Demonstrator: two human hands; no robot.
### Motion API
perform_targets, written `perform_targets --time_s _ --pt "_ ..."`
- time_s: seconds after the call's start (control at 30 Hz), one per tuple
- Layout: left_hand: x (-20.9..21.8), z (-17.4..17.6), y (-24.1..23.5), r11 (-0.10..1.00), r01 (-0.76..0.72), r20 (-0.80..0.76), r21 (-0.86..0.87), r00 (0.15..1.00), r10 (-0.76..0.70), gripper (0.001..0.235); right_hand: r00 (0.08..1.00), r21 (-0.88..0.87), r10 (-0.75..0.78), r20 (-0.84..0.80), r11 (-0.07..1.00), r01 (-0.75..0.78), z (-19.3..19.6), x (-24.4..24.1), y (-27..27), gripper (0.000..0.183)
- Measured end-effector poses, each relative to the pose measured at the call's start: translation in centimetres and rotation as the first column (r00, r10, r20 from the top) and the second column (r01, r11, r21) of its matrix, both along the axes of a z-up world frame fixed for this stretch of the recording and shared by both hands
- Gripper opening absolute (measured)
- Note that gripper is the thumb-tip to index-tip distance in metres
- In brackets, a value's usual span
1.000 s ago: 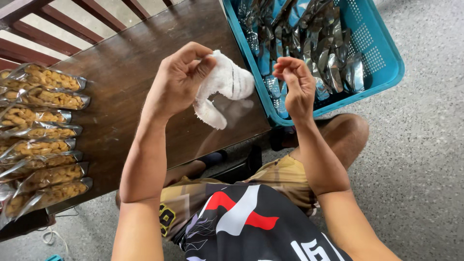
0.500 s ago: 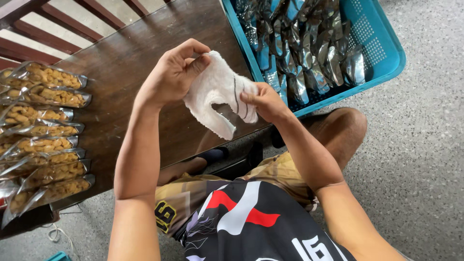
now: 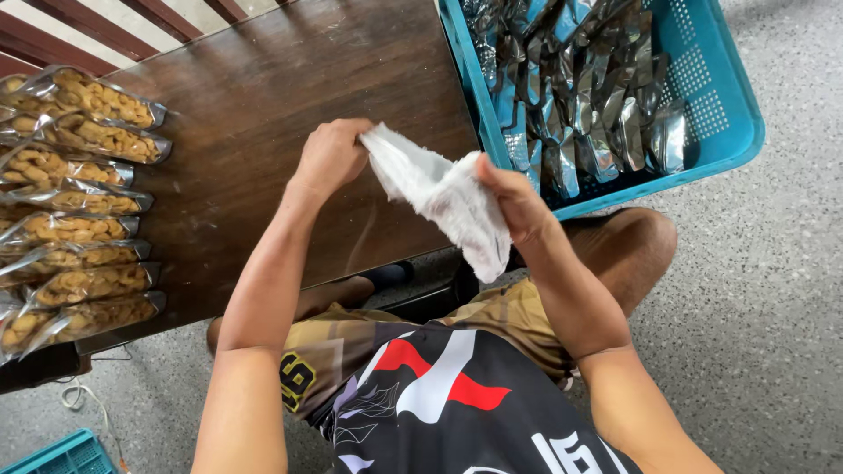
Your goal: The person sits at a table and repeatedly wipes the exterior of vacuum-sealed snack packages with a white cloth. They pick up each package from a blue crate, wipe it, and place it on the table.
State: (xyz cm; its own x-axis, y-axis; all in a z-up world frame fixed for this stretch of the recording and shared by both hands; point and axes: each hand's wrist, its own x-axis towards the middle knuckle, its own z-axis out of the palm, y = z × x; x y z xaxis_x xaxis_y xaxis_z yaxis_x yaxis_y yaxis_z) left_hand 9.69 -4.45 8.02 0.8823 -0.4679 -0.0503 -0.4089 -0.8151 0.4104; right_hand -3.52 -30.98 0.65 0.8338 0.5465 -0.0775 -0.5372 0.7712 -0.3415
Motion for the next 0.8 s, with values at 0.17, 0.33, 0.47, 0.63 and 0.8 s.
perform_targets --time_s 0.17,0.33,0.47,0.63,0.8 --pt "0.8 2.6 -4.2 0.480 -0.399 -0.596 -0.781 0.706 -0.383 0.049 0.959 -0.066 0.191 -0.209 0.976 -0.209 -0.8 -1.0 4.1 0.057" --pt "1.0 6.6 -5.4 0.446 0.078 -0.391 -0.892 0.363 -0.846 0.039 0.991 0.132 -0.131 0.001 0.983 0.130 1.1 -0.8 2.8 0.071" --pt "0.4 8.5 -6.3 0.674 0.323 -0.496 -0.664 0.484 -0.721 0.034 0.963 0.122 -0.254 0.085 0.962 0.243 2.5 -2.2 -0.5 0.082" --pt "-2.3 8.9 -5.5 0.451 0.545 -0.124 -0.707 0.533 -0.837 0.021 0.911 0.185 -0.228 0.343 0.967 0.172 2.8 -2.1 -1.6 0.099" --pt "-1.8 8.3 -5.6 0.521 0.489 -0.204 -0.700 0.563 -0.801 0.019 0.834 -0.045 -0.496 0.242 0.853 0.520 3.2 0.7 -4.1 0.085"
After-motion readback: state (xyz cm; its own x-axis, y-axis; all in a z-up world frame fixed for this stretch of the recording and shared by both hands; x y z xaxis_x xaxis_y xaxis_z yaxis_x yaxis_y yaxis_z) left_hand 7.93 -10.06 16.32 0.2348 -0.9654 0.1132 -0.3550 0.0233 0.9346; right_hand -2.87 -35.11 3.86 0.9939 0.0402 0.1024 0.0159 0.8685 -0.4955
